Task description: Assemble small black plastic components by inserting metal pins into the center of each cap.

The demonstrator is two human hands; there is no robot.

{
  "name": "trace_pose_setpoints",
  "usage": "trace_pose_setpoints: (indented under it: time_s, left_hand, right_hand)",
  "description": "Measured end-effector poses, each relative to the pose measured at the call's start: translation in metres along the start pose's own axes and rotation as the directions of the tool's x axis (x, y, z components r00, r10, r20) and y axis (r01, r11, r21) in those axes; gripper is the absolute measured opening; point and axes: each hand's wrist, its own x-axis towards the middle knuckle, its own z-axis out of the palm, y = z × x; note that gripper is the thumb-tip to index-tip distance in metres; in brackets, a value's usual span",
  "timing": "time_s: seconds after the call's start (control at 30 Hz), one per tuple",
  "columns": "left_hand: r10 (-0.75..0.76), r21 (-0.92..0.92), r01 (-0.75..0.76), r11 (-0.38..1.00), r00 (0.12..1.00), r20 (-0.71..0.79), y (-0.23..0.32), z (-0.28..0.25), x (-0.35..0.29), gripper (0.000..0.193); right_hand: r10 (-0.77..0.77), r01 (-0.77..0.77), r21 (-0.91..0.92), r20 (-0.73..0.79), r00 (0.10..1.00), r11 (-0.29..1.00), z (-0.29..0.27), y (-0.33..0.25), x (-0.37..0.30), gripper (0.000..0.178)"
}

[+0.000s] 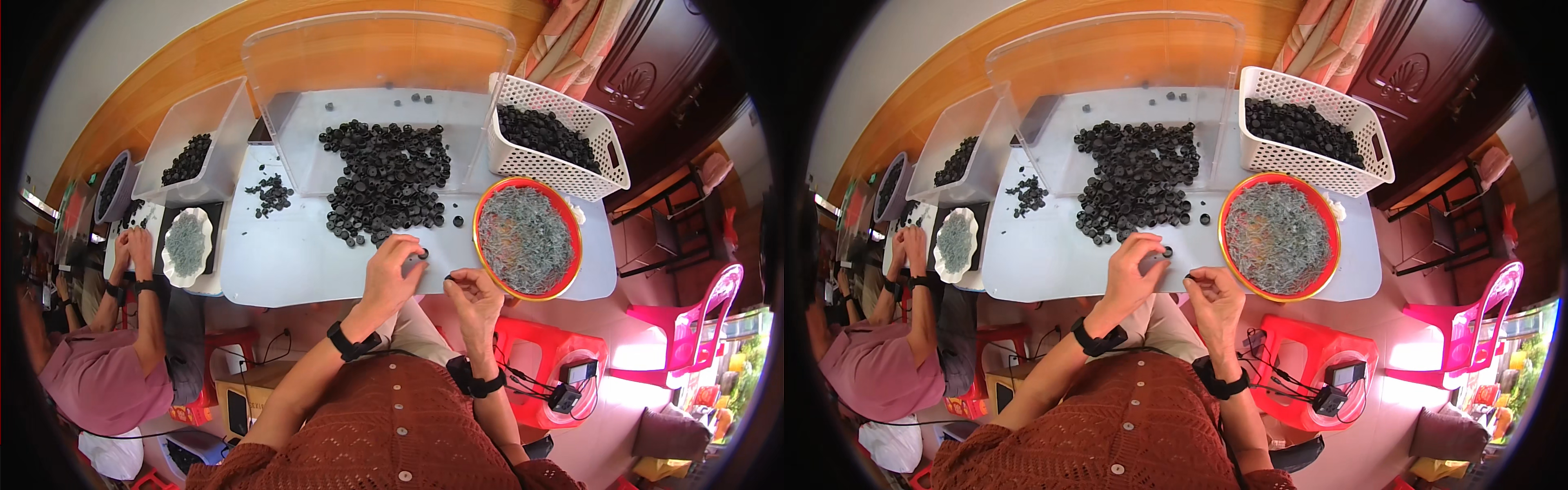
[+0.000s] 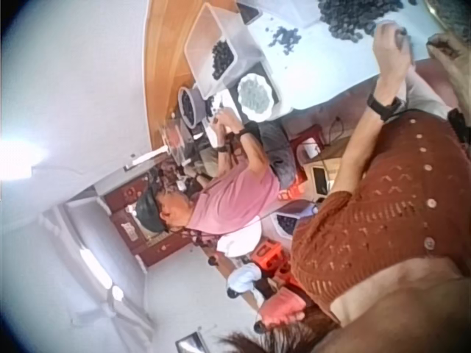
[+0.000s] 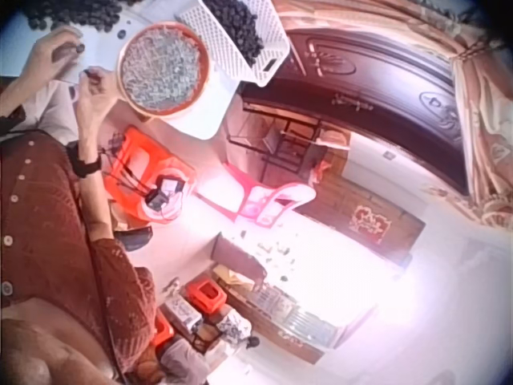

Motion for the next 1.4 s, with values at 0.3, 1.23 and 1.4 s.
trace_pose_setpoints:
  time_s: [0.3, 1.23, 1.4]
  left_hand:
    - [-0.4, -0.505, 0.631, 0.589, 0.771, 0.496, 0.019, -0.023, -0.018, 0.012]
    - [-0.344, -0.499, 0.376, 0.781, 0.925, 0.161, -0.02, -0.01, -0.025, 0.022]
    - [-0.078, -0.107, 0.065, 0.992, 0.99, -0.116, -0.02, -0.004, -0.028, 0.014]
  right_hand:
    - [-0.347, 0.423, -0.439, 0.246, 0.905, 0.793, 0.015, -0.039, -0.012, 0.024]
    - [-0.145, 0.282, -0.544, 0.28, 0.949, 0.79, 0.007, -0.028, -0.02, 0.01]
    - [-0.091, 0.23, -0.556, 0.266, 0.96, 0.799, -0.001, -0.022, -0.032, 0.01]
